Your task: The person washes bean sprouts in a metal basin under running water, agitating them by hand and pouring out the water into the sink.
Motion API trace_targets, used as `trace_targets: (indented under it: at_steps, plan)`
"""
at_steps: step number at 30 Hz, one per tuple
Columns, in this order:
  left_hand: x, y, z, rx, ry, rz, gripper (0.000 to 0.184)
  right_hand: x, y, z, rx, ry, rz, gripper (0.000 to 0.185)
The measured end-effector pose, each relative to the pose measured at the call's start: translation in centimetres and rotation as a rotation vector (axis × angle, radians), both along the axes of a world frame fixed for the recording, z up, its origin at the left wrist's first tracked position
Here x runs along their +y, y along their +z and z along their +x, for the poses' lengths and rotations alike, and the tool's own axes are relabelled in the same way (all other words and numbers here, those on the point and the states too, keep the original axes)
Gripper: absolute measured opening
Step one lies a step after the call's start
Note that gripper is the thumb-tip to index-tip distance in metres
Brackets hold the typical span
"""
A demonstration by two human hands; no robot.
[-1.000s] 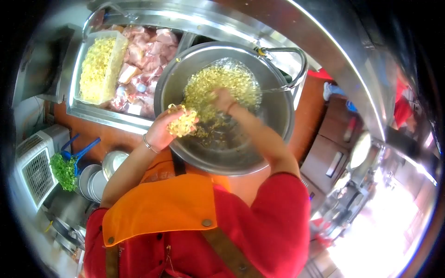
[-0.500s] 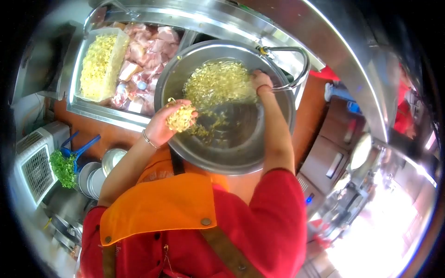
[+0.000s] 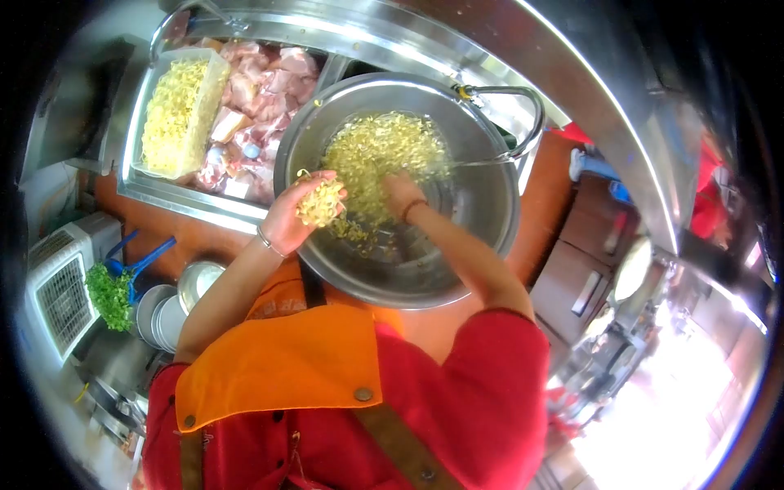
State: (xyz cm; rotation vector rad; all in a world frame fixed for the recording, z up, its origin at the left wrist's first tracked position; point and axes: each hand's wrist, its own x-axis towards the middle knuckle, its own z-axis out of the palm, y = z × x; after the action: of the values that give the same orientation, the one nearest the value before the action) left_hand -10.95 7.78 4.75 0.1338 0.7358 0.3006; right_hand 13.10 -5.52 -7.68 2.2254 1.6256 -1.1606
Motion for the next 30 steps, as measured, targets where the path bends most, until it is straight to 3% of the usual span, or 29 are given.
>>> trace_targets:
  at_steps: [4, 7, 9, 12, 15, 17, 19, 22, 25, 30]
  plan:
    - [-0.1, 0.4, 1.4, 0.153, 0.04, -0.01, 0.029, 0.7, 5.2, 1.5, 0.256, -0.386, -0.134, 0.049]
    - [-0.2, -1.0, 2.5, 0.214, -0.005, -0.043, 0.029, 1.9, 11.8, -0.1, 0.666, -0.726, -0.057, 0.044]
    - [-0.6, -2.8, 3.1, 0.201, -0.04, -0.117, 0.033, 1.9, 14.1, -2.0, 0.946, -0.828, 0.074, 0.042]
    - [-0.7, -3.7, 4.2, 0.014, -0.074, -0.195, 0.039, 4.9, 20.1, -2.8, 0.926, -0.628, -0.023, 0.032]
    - [-0.5, -4.7, 4.1, -0.123, -0.143, -0.308, 0.041, 8.3, 16.4, 2.0, 0.605, -0.604, 0.022, 0.048]
    - [-0.4, -3.9, 4.4, -0.162, -0.132, -0.365, 0.043, 9.7, 7.8, 7.4, 0.064, -0.23, 0.097, 0.057]
    - [-0.4, -3.5, 4.2, -0.25, -0.122, -0.361, 0.044, 8.9, -1.6, 10.9, -0.136, -0.042, 0.229, 0.07]
    - [-0.5, -3.0, 3.9, -0.273, -0.057, -0.407, 0.044, 9.6, -3.8, 8.4, -0.036, -0.238, -0.026, 0.076]
    - [-0.4, -2.6, 3.3, -0.229, 0.021, -0.364, 0.041, 7.8, -8.6, 4.9, -0.144, 0.042, 0.004, 0.082]
    - [-0.1, -0.2, 2.2, -0.133, 0.16, -0.335, 0.035, 6.2, 0.7, -3.3, -0.048, 0.16, -0.044, 0.06]
